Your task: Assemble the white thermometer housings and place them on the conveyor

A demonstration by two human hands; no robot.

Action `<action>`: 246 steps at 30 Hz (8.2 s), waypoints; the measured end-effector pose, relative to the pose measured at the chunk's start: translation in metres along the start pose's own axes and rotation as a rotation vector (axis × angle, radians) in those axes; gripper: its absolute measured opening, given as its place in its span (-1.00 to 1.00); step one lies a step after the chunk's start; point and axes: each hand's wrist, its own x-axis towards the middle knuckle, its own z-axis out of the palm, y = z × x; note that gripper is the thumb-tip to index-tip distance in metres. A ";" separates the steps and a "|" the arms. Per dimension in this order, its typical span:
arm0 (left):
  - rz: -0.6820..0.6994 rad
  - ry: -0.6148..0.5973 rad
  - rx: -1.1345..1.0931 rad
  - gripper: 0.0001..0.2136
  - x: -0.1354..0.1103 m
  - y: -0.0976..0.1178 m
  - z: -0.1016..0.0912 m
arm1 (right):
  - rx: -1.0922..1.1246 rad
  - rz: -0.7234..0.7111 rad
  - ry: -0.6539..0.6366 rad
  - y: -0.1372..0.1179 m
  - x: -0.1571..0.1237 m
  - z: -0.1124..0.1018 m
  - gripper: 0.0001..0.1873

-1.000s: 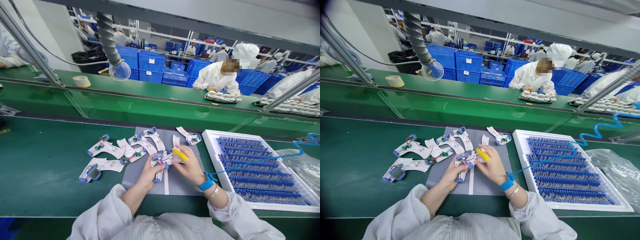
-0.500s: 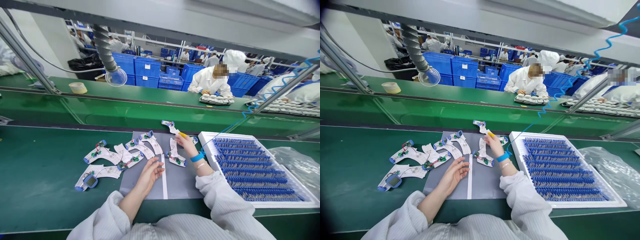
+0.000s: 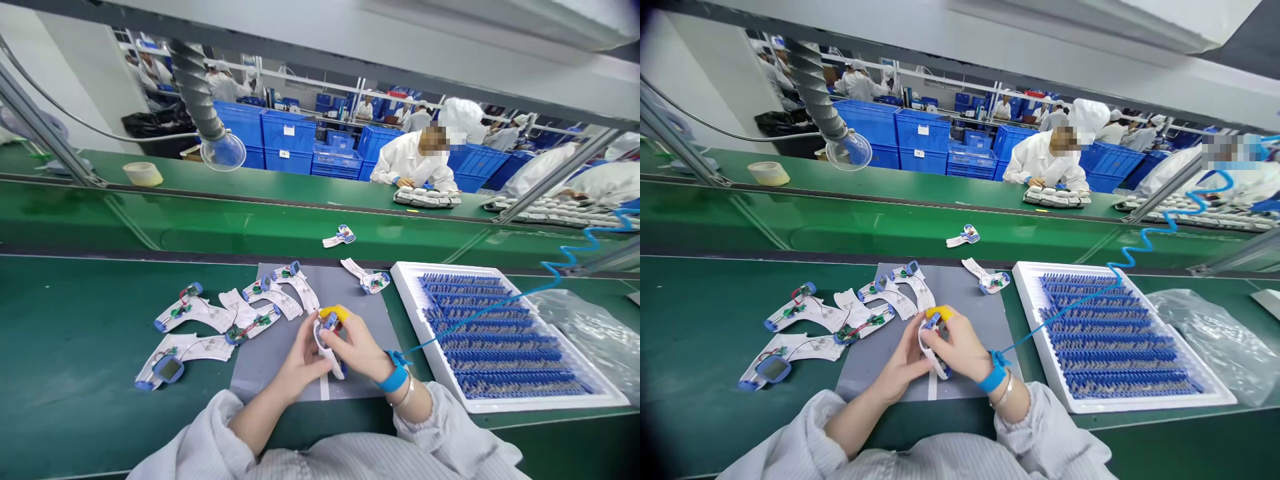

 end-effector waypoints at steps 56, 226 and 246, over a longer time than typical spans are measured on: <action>0.201 0.030 0.765 -0.50 -0.005 0.015 -0.003 | 0.718 0.248 0.020 0.021 -0.037 0.017 -0.80; 0.165 -0.073 0.645 -0.60 -0.008 -0.004 0.003 | 0.966 0.487 -0.099 0.026 -0.055 0.033 -0.69; -0.309 0.221 -0.265 -0.68 -0.002 0.018 0.001 | -1.021 0.624 -0.040 0.114 -0.047 -0.140 -0.74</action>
